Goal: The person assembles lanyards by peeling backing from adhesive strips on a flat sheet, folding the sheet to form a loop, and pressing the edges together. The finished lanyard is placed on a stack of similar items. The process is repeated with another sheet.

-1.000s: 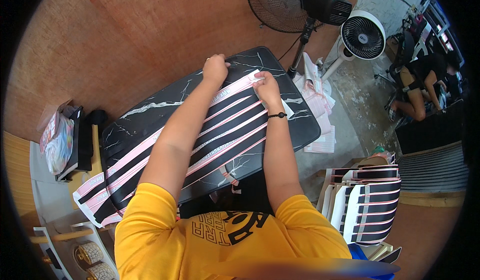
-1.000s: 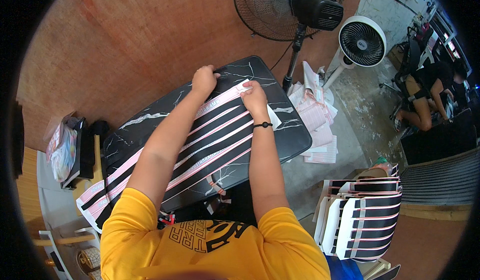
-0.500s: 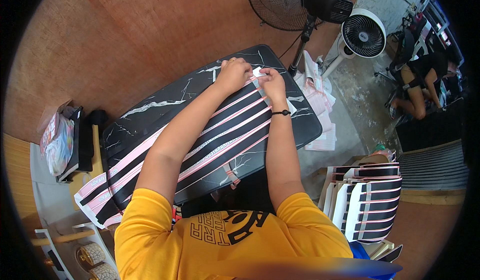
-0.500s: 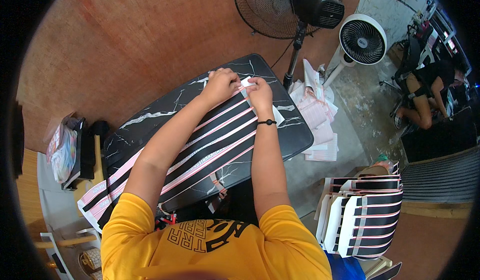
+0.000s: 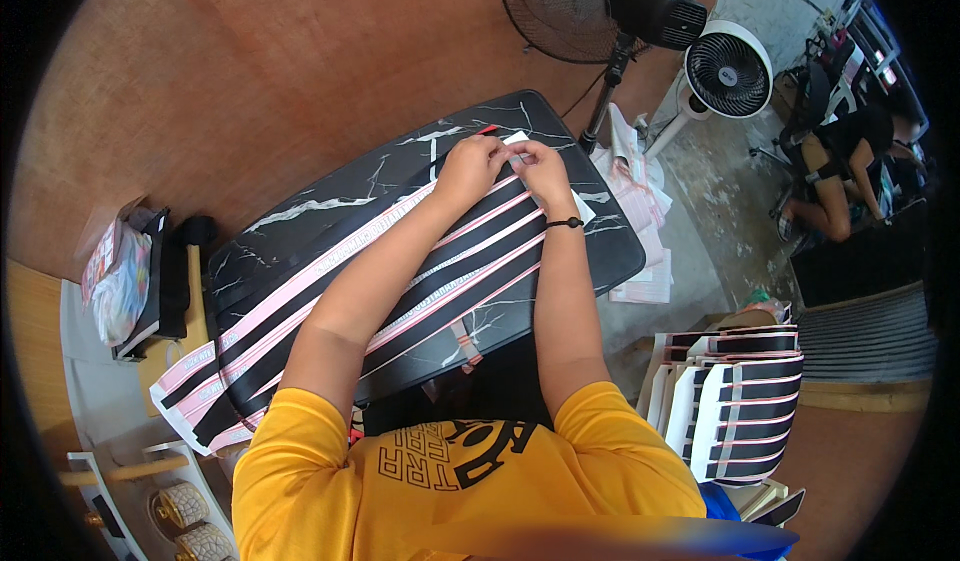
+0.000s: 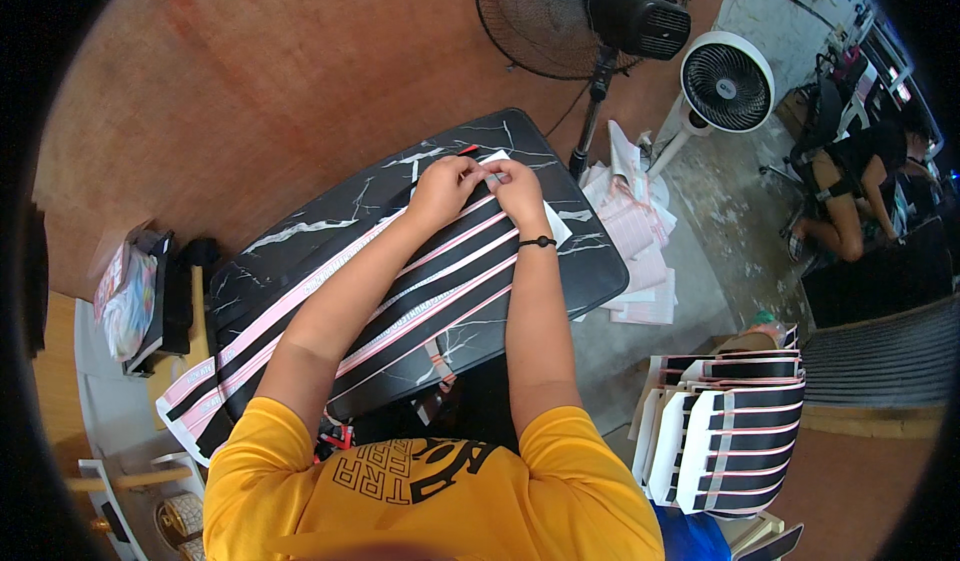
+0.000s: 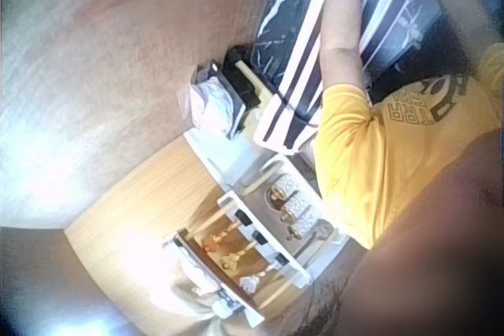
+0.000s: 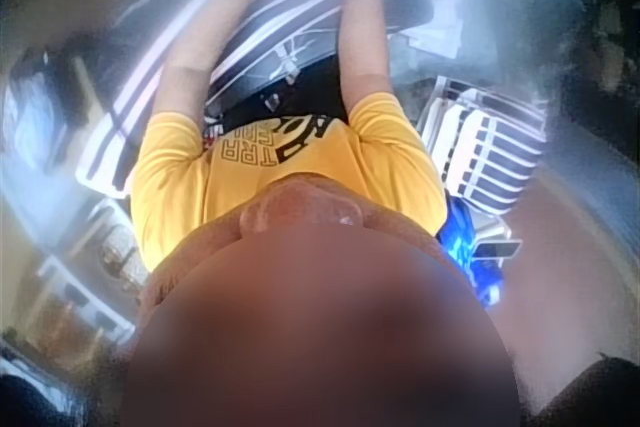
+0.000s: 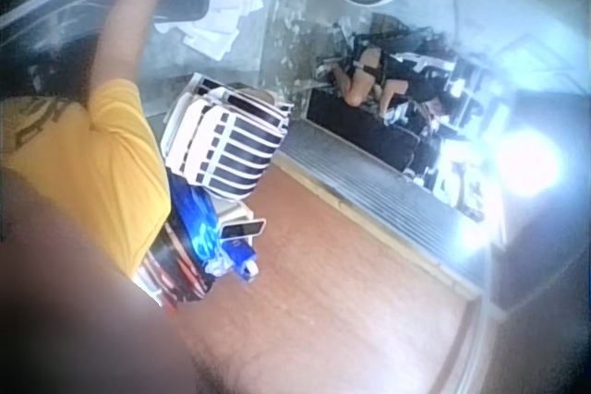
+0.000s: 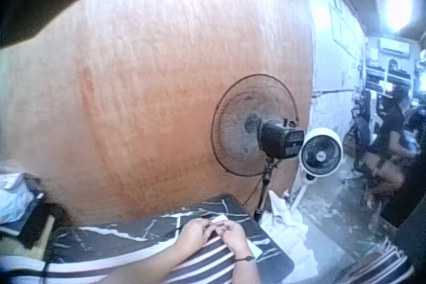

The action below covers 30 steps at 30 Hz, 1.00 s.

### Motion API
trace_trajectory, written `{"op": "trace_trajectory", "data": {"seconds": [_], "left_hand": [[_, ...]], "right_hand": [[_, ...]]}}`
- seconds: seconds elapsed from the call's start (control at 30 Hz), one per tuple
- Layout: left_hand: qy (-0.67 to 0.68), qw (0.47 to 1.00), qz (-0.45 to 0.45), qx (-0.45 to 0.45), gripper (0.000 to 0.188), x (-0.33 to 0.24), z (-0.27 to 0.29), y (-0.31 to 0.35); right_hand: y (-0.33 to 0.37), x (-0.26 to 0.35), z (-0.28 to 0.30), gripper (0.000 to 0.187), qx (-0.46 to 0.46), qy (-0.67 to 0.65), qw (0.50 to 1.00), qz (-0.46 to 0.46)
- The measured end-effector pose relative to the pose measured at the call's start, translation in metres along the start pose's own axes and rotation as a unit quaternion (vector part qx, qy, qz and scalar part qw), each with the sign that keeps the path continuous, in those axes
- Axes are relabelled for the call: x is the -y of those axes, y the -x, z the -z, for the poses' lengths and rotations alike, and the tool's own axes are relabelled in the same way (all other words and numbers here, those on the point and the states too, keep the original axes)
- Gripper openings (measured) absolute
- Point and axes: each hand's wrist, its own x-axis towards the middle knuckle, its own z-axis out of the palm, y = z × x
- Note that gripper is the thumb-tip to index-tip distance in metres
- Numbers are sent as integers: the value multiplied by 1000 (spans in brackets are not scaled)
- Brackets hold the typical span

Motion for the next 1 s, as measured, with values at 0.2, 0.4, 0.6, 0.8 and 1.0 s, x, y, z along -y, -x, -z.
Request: {"op": "trace_trajectory", "data": {"seconds": [0.2,0.4,0.6,0.8,1.0], "left_hand": [[-75,990,92,-76,80,-19,-23,37],[-190,976,99,36,65,-25,-63,70],[-86,981,163,-67,35,-10,-50,35],[-63,975,206,-60,33,5,-52,26],[-76,973,200,-89,32,7,-59,26]], "right_hand": [[-7,-7,-6,16,-66,148,983,84],[-5,-12,-8,16,-70,183,977,88],[-7,-6,-7,17,-36,-10,999,40],[-6,-8,1,7,13,-110,993,29],[-3,-2,4,7,36,-149,988,12]]}}
